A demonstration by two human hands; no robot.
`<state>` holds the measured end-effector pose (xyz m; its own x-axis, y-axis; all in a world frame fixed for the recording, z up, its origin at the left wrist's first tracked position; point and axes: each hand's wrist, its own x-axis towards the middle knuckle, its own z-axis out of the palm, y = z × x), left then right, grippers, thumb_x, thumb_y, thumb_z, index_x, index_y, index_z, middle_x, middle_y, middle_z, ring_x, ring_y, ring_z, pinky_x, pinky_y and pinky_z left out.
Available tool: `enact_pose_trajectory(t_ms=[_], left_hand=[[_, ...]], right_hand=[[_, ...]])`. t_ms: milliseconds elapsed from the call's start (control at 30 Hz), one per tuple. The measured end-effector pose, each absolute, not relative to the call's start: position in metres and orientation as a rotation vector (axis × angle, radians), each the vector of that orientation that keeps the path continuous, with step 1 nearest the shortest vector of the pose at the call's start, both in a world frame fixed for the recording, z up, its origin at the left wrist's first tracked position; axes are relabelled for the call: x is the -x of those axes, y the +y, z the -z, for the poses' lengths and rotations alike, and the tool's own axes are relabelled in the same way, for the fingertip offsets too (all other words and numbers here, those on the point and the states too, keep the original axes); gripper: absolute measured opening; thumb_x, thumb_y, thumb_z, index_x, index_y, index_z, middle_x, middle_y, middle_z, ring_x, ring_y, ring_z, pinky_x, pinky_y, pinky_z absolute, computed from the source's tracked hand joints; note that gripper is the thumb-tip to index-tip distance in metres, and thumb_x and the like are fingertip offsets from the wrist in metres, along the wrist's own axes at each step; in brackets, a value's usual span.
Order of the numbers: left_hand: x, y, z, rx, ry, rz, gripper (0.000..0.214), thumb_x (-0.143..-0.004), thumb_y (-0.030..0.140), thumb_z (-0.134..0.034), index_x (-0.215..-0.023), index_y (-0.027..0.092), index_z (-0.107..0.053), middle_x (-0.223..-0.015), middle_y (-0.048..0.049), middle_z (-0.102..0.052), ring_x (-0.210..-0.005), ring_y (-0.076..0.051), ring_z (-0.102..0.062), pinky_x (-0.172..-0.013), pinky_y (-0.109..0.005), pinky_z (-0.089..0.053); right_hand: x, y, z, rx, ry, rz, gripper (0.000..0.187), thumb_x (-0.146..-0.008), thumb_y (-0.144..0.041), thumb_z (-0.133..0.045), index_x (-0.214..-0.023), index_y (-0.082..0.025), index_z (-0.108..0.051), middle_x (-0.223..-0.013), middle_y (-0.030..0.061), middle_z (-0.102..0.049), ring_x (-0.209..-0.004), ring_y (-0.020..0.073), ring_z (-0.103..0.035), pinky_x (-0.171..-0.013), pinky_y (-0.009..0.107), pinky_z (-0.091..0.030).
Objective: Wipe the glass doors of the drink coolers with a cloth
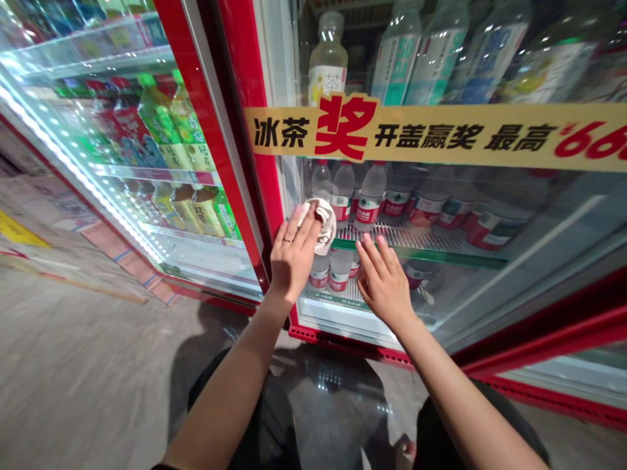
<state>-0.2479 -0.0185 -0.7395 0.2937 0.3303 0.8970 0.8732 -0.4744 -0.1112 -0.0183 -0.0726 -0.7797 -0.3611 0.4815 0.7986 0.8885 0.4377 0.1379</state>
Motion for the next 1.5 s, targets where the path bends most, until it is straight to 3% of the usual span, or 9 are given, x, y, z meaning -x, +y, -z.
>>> enact_pose_trajectory(t_ms=[133,400,633,900,1100,1300,1500], left_hand=[[0.254,-0.013,0.748,1.849,-1.122,1.288,0.054,-0.105,0.005,-0.051,-0.157,0.019,-0.058,-0.159,-0.0122,-0.064,-0.162,-0.025,-0.039,-0.136,-0.048,-0.038],[0.248,-0.016,0.746,1.982,-0.951,1.189,0.051,-0.107,0.005,-0.048,-0.153,0.023,-0.062,-0.159,-0.0068,-0.062,-0.160,-0.019,-0.041,-0.137,-0.039,-0.036],[0.254,-0.010,0.760,1.882,-1.108,1.401,0.062,-0.103,0.000,-0.047,-0.161,0.021,-0.053,-0.162,-0.0126,-0.059,-0.163,-0.024,-0.034,-0.137,-0.049,-0.035],[0.247,-0.020,0.757,1.948,-0.986,1.261,0.052,-0.104,0.002,-0.047,-0.152,0.016,-0.060,-0.158,-0.0122,-0.063,-0.165,-0.018,-0.028,-0.139,-0.039,-0.029],[0.263,-0.012,0.754,1.826,-1.174,1.399,0.061,-0.106,0.004,-0.042,-0.165,0.019,-0.046,-0.164,-0.0143,-0.057,-0.166,-0.023,-0.028,-0.138,-0.048,-0.036],[0.260,-0.007,0.760,1.843,-1.075,1.330,0.052,-0.109,0.008,-0.039,-0.157,0.020,-0.057,-0.156,-0.0113,-0.067,-0.163,-0.022,-0.036,-0.135,-0.045,-0.042],[0.270,-0.003,0.752,1.808,-1.181,1.441,0.057,-0.108,0.006,-0.039,-0.163,0.016,-0.049,-0.164,-0.0148,-0.058,-0.167,-0.023,-0.029,-0.138,-0.046,-0.034]], right_hand=[[0.019,-0.071,0.781,1.174,-1.993,0.789,0.094,-0.099,-0.012,-0.054,-0.178,-0.023,-0.004,-0.178,0.0081,-0.031,-0.168,0.0269,-0.028,-0.134,0.048,-0.038],[0.020,-0.073,0.779,1.139,-1.959,0.762,0.090,-0.101,-0.012,-0.051,-0.178,-0.024,-0.006,-0.179,0.0064,-0.031,-0.168,0.0281,-0.028,-0.133,0.050,-0.041],[0.027,-0.073,0.774,1.079,-1.928,0.762,0.088,-0.101,-0.014,-0.050,-0.178,-0.025,-0.009,-0.179,0.0068,-0.033,-0.167,0.0289,-0.032,-0.132,0.051,-0.042],[0.031,-0.070,0.778,1.144,-2.037,0.789,0.088,-0.102,-0.016,-0.052,-0.178,-0.021,-0.007,-0.176,0.0095,-0.038,-0.164,0.0278,-0.039,-0.131,0.048,-0.042],[0.030,-0.069,0.779,1.149,-2.035,0.802,0.088,-0.103,-0.017,-0.051,-0.178,-0.022,-0.004,-0.175,0.0091,-0.039,-0.162,0.0275,-0.043,-0.130,0.047,-0.042],[0.031,-0.069,0.780,1.158,-2.031,0.817,0.089,-0.103,-0.017,-0.052,-0.178,-0.022,-0.004,-0.175,0.0095,-0.040,-0.161,0.0281,-0.045,-0.130,0.046,-0.041],[0.033,-0.067,0.783,1.171,-2.006,0.825,0.090,-0.103,-0.019,-0.054,-0.178,-0.022,-0.003,-0.174,0.0100,-0.041,-0.160,0.0279,-0.046,-0.131,0.046,-0.039]])
